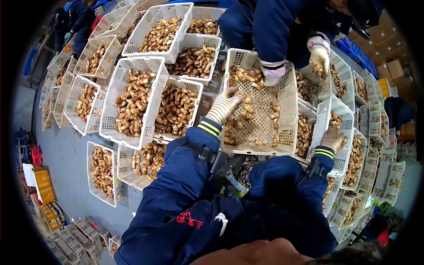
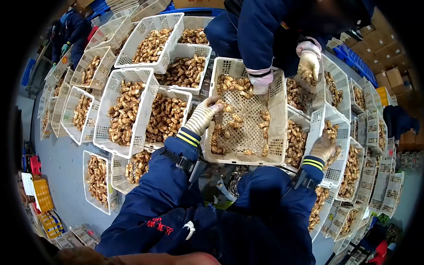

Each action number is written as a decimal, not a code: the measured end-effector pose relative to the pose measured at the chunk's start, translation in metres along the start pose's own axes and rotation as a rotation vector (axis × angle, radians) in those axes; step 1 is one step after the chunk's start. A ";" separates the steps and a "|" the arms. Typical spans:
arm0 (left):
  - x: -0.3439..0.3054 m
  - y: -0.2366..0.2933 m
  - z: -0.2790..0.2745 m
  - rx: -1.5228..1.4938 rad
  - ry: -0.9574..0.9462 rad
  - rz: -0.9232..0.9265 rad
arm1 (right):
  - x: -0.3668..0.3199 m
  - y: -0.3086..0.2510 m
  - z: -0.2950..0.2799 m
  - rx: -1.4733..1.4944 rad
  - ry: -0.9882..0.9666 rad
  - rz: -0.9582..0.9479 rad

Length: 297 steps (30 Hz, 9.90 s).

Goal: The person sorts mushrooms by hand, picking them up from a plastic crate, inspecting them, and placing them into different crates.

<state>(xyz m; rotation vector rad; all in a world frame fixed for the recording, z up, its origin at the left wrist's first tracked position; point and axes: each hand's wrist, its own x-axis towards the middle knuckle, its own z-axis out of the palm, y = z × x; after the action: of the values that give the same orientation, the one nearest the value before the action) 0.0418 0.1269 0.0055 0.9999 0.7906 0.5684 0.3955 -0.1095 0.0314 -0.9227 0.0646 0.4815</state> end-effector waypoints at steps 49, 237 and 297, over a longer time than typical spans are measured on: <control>0.002 -0.010 -0.002 -0.361 -0.040 -0.103 | -0.069 0.176 0.100 -0.466 -0.856 0.593; -0.016 0.039 -0.109 -0.774 0.582 0.460 | -0.092 0.185 0.103 -0.434 -0.563 0.501; 0.004 -0.006 0.025 -0.181 -0.175 -0.146 | -0.088 0.188 0.106 -0.588 -0.798 0.207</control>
<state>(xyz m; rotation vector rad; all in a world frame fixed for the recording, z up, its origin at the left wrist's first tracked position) 0.0647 0.1141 0.0062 0.8062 0.6387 0.4119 0.2210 0.0358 -0.0227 -1.2369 -0.7481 1.0658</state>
